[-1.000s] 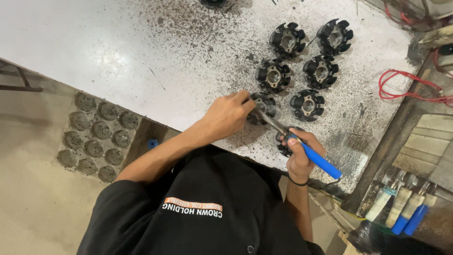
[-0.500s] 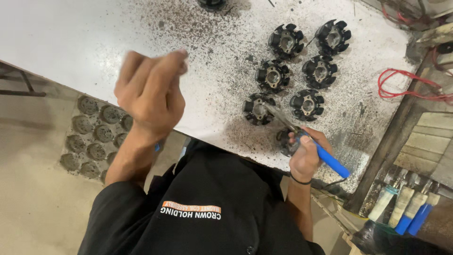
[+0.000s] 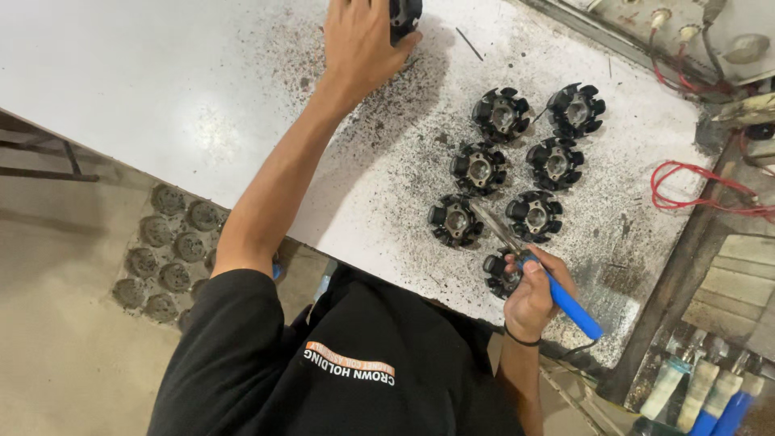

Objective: The person picks up black motor rotor housings one at a time on a workbench and uses a soldering iron to solder wires inside each housing, then places the finished rotors into a molded tray. At the end the person arranges the soldered rotors into the tray slots.

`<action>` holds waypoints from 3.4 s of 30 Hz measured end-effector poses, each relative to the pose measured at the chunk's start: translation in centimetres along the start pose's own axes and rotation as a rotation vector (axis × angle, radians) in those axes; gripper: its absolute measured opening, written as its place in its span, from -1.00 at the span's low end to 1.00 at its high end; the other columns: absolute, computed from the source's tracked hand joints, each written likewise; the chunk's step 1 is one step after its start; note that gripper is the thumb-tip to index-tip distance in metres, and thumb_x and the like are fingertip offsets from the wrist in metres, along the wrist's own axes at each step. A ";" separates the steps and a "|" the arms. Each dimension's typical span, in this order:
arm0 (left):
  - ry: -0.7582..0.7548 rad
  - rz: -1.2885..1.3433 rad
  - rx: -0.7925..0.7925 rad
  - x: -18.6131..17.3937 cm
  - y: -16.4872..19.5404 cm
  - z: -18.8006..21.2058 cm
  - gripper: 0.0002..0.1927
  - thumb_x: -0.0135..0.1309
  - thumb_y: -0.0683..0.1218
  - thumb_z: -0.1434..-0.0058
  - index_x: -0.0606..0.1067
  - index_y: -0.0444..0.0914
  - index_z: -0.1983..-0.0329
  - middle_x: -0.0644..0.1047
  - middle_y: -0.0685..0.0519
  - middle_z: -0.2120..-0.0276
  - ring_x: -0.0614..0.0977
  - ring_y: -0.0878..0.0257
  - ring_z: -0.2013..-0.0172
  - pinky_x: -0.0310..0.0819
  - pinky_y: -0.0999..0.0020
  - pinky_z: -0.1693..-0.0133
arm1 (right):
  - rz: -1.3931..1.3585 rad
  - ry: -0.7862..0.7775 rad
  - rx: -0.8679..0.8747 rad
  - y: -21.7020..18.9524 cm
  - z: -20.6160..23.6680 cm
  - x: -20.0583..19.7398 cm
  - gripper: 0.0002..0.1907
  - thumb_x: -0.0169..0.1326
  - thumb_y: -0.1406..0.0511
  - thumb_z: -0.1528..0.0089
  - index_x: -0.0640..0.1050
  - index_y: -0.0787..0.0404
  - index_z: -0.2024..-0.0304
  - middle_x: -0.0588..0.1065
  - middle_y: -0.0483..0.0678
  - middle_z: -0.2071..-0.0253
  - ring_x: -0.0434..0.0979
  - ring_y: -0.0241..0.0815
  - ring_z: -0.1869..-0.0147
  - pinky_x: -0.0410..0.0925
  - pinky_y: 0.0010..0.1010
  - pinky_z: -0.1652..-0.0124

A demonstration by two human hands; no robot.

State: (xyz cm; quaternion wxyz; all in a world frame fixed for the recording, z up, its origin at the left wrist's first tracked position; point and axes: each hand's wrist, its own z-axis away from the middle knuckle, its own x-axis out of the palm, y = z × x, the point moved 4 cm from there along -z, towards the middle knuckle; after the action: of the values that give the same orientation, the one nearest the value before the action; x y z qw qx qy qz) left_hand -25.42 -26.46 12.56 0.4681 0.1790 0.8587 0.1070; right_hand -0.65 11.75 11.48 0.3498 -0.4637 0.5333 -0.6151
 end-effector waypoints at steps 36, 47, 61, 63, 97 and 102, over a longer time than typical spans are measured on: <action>-0.126 0.263 0.071 -2.5 2.7 6.6 -0.48 0.48 -0.03 -0.02 0.64 -0.22 -0.07 0.39 -0.07 -0.28 0.36 -0.05 -0.10 0.36 0.02 -0.14 | -0.038 -0.048 -0.086 -0.5 2.2 -0.7 -0.72 0.08 0.41 -0.26 0.54 0.52 0.04 0.52 0.17 0.18 0.60 0.03 0.24 0.49 -0.28 0.21; -0.139 0.188 -0.082 -6.7 -1.4 4.7 -0.59 0.45 0.10 -0.15 0.65 -0.32 0.19 0.34 -0.12 -0.24 0.27 -0.11 -0.13 0.32 -0.03 -0.19 | -0.074 -0.039 -0.121 -0.9 3.0 -1.0 -0.70 0.09 0.40 -0.26 0.54 0.54 0.04 0.53 0.17 0.19 0.58 0.01 0.24 0.46 -0.32 0.18; -0.480 0.388 0.231 -4.9 5.6 7.7 -0.56 0.38 0.00 -0.06 0.67 -0.12 -0.03 0.34 -0.14 -0.33 0.28 -0.15 -0.23 0.15 -0.17 -0.28 | -0.095 -0.016 -0.112 0.1 3.2 -1.5 -0.72 0.10 0.42 -0.25 0.54 0.51 0.03 0.54 0.16 0.13 0.58 0.00 0.22 0.46 -0.32 0.17; -0.439 0.319 0.157 -3.3 5.9 7.1 -0.55 0.38 0.09 -0.03 0.67 -0.09 0.00 0.35 -0.14 -0.32 0.27 -0.15 -0.21 0.23 -0.09 -0.27 | -0.096 -0.031 -0.136 -0.2 3.4 -1.5 -0.72 0.11 0.41 -0.26 0.55 0.51 0.03 0.54 0.17 0.14 0.58 -0.01 0.23 0.46 -0.33 0.18; -0.372 0.205 0.004 -13.2 1.7 16.1 -0.48 0.49 -0.01 0.14 0.65 -0.21 0.07 0.55 -0.04 -0.11 0.41 -0.02 0.01 0.40 0.10 -0.01 | -0.046 -0.045 -0.151 -0.6 4.5 -2.0 -0.72 0.10 0.43 -0.26 0.57 0.53 0.03 0.53 0.14 0.23 0.58 -0.09 0.28 0.49 -0.33 0.15; -0.402 0.333 0.097 -15.2 5.8 19.1 -0.48 0.51 0.05 0.18 0.67 -0.18 0.13 0.57 -0.01 -0.09 0.45 0.03 0.06 0.45 0.16 0.03 | -0.043 -0.040 -0.149 -0.5 4.7 -1.7 -0.72 0.12 0.43 -0.24 0.55 0.52 0.03 0.54 0.14 0.24 0.59 -0.08 0.27 0.47 -0.35 0.18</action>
State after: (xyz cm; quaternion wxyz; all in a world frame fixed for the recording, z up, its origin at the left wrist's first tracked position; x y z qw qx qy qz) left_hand -0.57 -27.02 15.98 0.5962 0.3579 0.7112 0.1034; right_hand 4.33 11.89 11.62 0.3114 -0.5120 0.5602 -0.5718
